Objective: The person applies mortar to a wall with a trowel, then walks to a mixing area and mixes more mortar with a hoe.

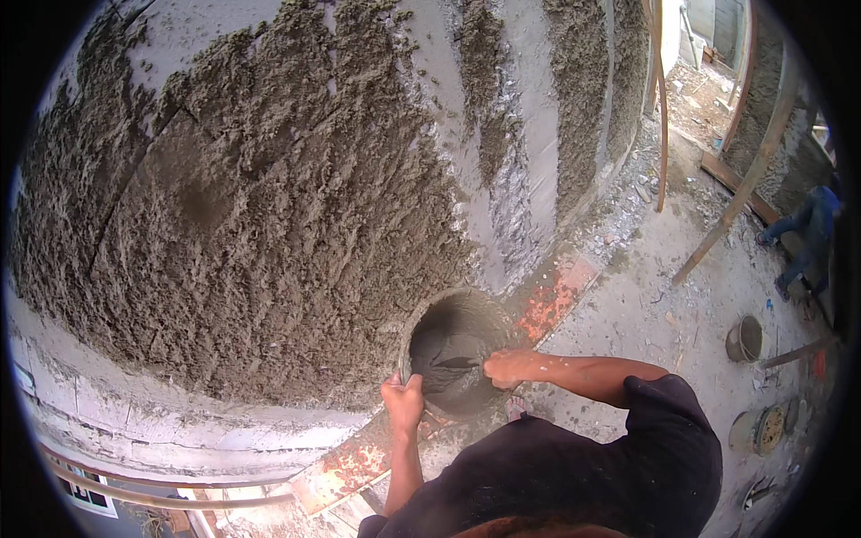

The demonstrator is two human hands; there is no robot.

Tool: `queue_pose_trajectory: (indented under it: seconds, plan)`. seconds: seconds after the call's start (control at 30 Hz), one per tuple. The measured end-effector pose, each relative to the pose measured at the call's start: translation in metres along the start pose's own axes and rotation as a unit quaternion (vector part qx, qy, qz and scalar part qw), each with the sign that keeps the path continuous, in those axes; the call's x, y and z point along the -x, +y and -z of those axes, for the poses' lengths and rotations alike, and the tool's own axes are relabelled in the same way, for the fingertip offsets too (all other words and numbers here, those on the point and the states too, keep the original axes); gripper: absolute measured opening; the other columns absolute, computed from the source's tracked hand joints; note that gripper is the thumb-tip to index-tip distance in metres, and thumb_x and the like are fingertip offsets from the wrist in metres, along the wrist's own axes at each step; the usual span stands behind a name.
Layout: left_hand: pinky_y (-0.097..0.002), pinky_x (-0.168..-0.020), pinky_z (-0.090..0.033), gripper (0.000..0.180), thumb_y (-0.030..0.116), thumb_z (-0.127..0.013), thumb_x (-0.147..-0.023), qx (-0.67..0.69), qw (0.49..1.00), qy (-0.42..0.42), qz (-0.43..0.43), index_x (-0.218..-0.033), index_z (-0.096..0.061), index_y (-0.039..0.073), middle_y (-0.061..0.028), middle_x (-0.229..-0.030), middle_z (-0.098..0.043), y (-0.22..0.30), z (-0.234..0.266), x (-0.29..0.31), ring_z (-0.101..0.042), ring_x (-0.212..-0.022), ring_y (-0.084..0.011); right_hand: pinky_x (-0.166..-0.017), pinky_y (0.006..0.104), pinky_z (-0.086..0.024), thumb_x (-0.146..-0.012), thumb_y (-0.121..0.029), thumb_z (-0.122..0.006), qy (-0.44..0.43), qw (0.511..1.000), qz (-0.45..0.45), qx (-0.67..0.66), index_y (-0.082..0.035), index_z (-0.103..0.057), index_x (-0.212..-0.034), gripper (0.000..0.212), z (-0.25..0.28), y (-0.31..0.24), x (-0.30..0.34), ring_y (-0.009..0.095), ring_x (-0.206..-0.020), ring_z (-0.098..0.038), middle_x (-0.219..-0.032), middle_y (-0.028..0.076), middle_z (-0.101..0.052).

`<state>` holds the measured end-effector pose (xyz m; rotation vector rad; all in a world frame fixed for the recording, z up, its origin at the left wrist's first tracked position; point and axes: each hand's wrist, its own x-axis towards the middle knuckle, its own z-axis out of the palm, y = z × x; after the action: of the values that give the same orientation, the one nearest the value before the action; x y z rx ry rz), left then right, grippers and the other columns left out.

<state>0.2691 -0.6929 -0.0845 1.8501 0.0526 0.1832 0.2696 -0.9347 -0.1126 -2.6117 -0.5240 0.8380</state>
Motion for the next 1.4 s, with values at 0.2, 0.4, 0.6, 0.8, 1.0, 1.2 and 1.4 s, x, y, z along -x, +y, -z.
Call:
queue_pose_trajectory:
  seconds: [0.2, 0.4, 0.6, 0.8, 1.0, 1.2, 1.4]
  plan:
    - [-0.0263, -0.054, -0.039, 0.012, 0.005, -0.061, -0.076, 0.034, 0.994, -0.093, 0.047, -0.081, -0.061, -0.006, -0.0012, -0.070, -0.058, 0.024, 0.015, 0.015, -0.048, -0.062, -0.0070, -0.071, 0.0472, -0.055, -0.083, -0.015, -0.057, -0.014, 0.987, -0.094, 0.134, 0.003, -0.064, -0.101, 0.027, 0.007, 0.014, 0.010, 0.037, -0.084, -0.070, -0.089, 0.020, -0.070]
    - [-0.0258, -0.059, -0.045, 0.019, 0.003, -0.061, -0.077, 0.104, 0.990, -0.098, 0.019, -0.090, -0.064, -0.011, -0.0048, -0.078, -0.065, 0.014, 0.053, 0.042, -0.055, -0.067, -0.0089, -0.039, 0.0321, -0.041, -0.083, -0.014, -0.067, -0.276, 0.908, -0.070, -0.307, -0.005, -0.056, -0.073, 0.017, -0.050, -0.046, 0.034, 0.014, -0.046, -0.051, -0.062, 0.005, -0.055]
    - [-0.0266, -0.058, -0.046, 0.018, 0.003, -0.063, -0.078, 0.080, 0.994, -0.066, 0.029, -0.086, -0.064, -0.013, -0.0049, -0.075, -0.066, -0.003, 0.142, 0.069, -0.055, -0.068, -0.0080, -0.035, 0.0238, -0.033, -0.093, -0.014, -0.060, -0.348, 0.673, -0.007, -0.652, -0.008, -0.050, -0.086, 0.013, -0.101, -0.131, 0.034, 0.005, -0.043, -0.041, -0.063, -0.002, -0.045]
    - [-0.0252, -0.058, -0.045, 0.017, 0.002, -0.060, -0.079, 0.146, 0.983, 0.094, 0.066, -0.093, -0.065, -0.008, -0.0027, -0.077, -0.066, -0.052, 0.212, 0.103, -0.054, -0.063, -0.0078, -0.034, 0.0225, -0.032, -0.094, -0.010, -0.055, -0.306, 0.626, 0.047, -0.716, -0.006, -0.051, -0.095, 0.005, -0.118, -0.164, 0.030, 0.006, -0.042, -0.043, -0.064, 0.000, -0.046]
    - [-0.0248, -0.047, -0.034, 0.056, 0.009, -0.065, -0.076, 0.127, 0.961, 0.177, 0.171, -0.120, -0.052, -0.022, 0.0032, -0.062, -0.050, -0.068, 0.230, 0.133, -0.042, -0.051, -0.0066, -0.034, 0.0255, -0.034, -0.095, -0.009, -0.050, -0.237, 0.603, 0.027, -0.761, -0.006, -0.051, -0.099, 0.006, -0.150, -0.191, 0.024, 0.008, -0.042, -0.042, -0.065, 0.001, -0.046]
    - [-0.0340, -0.060, -0.045, 0.034, 0.000, -0.056, -0.076, 0.139, 0.943, 0.287, 0.099, -0.102, -0.057, -0.020, -0.0086, -0.078, -0.060, -0.180, 0.254, 0.169, -0.052, -0.068, -0.0157, -0.036, 0.0273, -0.039, -0.092, -0.009, -0.048, -0.120, 0.505, 0.181, -0.835, -0.004, -0.050, -0.100, 0.010, -0.061, -0.229, 0.064, 0.012, -0.044, -0.044, -0.066, 0.005, -0.044]
    - [-0.0347, -0.066, -0.049, 0.040, -0.004, -0.055, -0.071, 0.097, 0.914, 0.360, 0.160, -0.108, -0.054, -0.019, -0.0169, -0.097, -0.062, -0.200, 0.240, 0.176, -0.058, -0.081, -0.0195, -0.039, 0.0284, -0.042, -0.089, -0.011, -0.050, 0.396, 0.520, 0.370, -0.660, -0.002, -0.047, -0.104, 0.018, 0.102, -0.217, 0.147, 0.013, -0.047, -0.047, -0.070, 0.006, -0.047]
